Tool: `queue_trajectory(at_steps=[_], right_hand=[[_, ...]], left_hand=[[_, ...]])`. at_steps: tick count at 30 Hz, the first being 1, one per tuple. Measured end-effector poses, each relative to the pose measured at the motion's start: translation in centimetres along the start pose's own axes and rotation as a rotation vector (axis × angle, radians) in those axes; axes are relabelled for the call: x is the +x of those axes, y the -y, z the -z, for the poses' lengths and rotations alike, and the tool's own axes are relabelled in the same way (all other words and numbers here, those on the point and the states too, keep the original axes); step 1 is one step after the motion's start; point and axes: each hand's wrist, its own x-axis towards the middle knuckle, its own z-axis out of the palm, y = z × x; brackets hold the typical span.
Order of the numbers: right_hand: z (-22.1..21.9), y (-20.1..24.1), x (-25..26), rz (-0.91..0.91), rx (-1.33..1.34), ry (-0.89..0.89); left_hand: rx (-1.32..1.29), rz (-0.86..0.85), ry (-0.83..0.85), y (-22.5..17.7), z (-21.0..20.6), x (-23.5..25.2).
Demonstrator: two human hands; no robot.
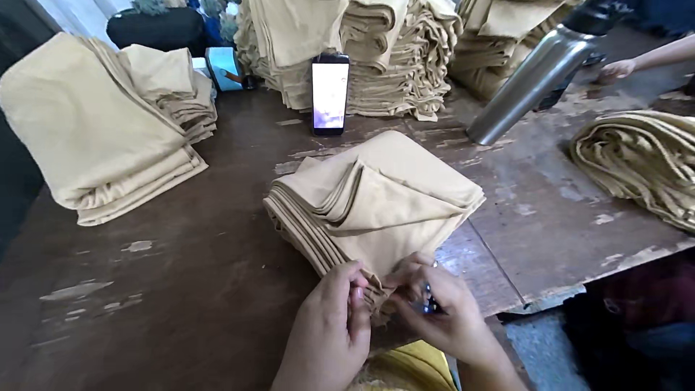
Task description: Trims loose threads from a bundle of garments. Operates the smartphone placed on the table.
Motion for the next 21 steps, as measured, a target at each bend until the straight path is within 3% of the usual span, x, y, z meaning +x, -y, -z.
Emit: queue_trajectory(at_steps=[6, 17, 21], right_hand=[[-1.3, 0.6, -1.2, 0.080, 0.126, -0.229], [0.3, 1.8, -2.0, 0.058, 0.235, -0.129], [0.3, 1.6, -1.3, 0.071, 0.132, -0.216]], left_hand=[[0.084, -0.051, 0.086, -0.5, -0.1, -0.2], [0.031, -0.130, 0.051, -0.9, -0.9, -0.7], [0.035, -0.141, 0.029, -0.9, -0.9, -0.7]])
